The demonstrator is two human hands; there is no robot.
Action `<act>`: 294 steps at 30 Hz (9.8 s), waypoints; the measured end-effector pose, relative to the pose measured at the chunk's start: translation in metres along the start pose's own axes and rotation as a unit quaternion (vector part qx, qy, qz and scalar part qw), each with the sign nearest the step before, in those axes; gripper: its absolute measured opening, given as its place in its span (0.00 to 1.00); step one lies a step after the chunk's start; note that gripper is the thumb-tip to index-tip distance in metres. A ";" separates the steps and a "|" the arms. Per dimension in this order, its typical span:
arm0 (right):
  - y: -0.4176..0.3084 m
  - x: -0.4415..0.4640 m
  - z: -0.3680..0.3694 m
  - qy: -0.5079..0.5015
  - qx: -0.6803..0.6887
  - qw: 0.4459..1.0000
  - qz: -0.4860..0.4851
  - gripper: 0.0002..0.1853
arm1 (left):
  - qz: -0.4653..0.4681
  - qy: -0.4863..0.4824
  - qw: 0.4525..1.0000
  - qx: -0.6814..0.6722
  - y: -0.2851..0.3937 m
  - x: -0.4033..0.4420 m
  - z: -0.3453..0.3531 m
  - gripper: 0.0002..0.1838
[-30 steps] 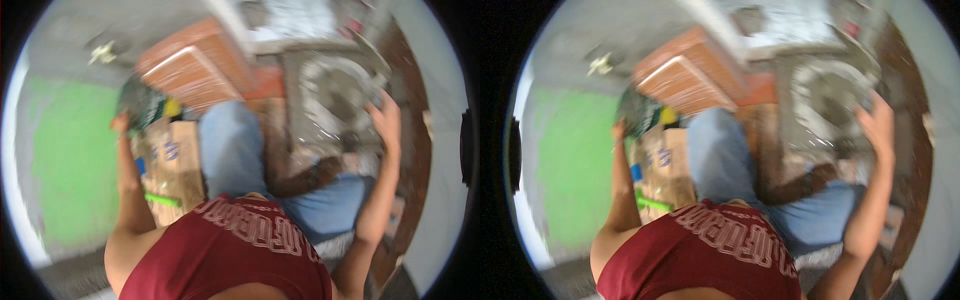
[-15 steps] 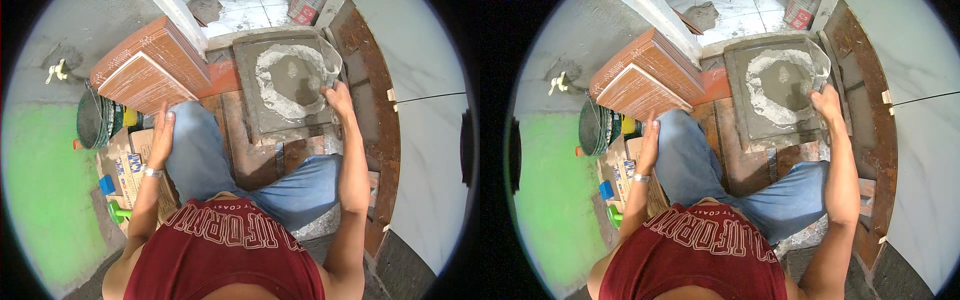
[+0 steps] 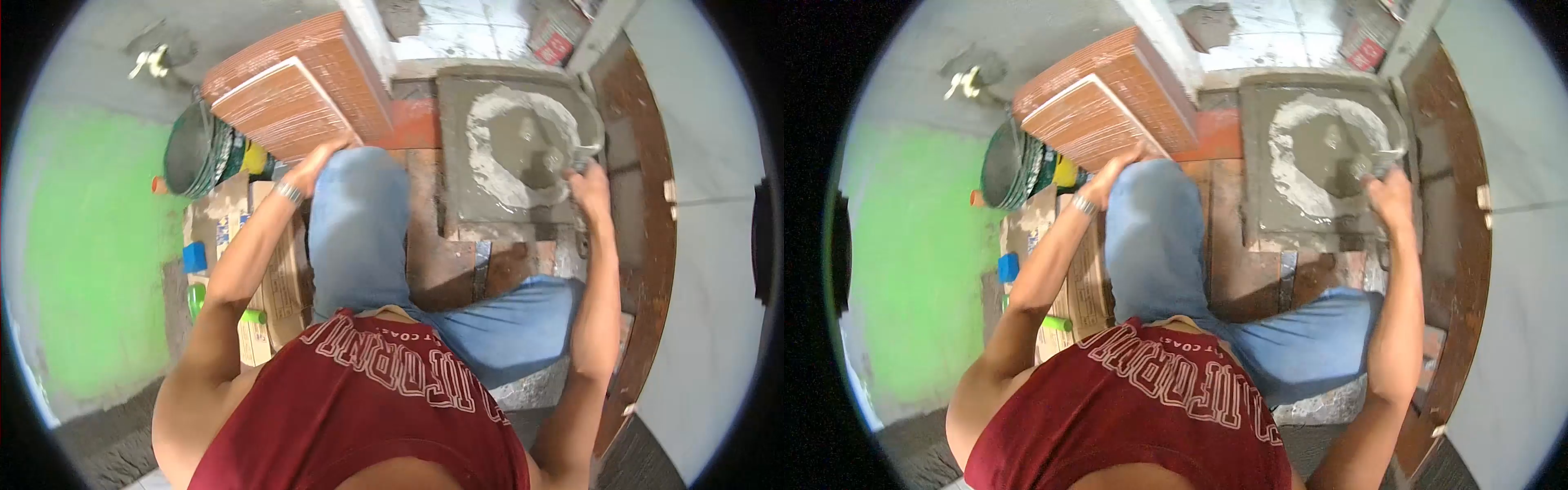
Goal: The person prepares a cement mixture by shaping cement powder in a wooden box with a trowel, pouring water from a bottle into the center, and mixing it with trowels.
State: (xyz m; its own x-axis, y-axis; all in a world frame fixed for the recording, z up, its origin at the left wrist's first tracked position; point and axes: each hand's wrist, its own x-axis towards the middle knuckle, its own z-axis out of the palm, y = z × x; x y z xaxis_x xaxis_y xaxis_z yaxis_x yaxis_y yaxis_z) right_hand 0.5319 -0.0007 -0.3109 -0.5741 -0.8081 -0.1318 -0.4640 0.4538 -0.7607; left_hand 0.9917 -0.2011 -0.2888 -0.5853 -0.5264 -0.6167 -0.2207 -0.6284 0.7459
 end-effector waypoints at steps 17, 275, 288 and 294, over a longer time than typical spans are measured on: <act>-0.107 -0.045 -0.054 0.287 0.027 0.949 -0.129 0.15 | 0.144 -0.487 0.593 0.625 -0.023 0.024 0.232 0.48; 0.174 -0.484 0.044 0.361 -0.157 0.617 0.681 0.22 | 0.392 -0.387 0.672 0.495 0.034 0.050 0.240 0.08; -0.018 -0.428 -0.015 0.253 -0.249 0.798 0.487 0.23 | 0.465 -0.466 0.578 0.482 0.011 0.061 0.192 0.16; -0.034 -0.309 -0.048 0.185 -0.299 0.891 0.286 0.23 | 0.343 -0.474 0.531 0.612 0.030 0.040 0.190 0.17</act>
State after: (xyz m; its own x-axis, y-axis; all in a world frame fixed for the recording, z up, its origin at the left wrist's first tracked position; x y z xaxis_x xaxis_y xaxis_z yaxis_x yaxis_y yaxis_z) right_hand 0.6931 0.2513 -0.2138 -0.9640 -0.2517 -0.0861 -0.2376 0.9602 -0.1472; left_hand 0.8138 -0.1318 -0.2433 -0.8575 0.4998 -0.1219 0.2970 0.6745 0.6759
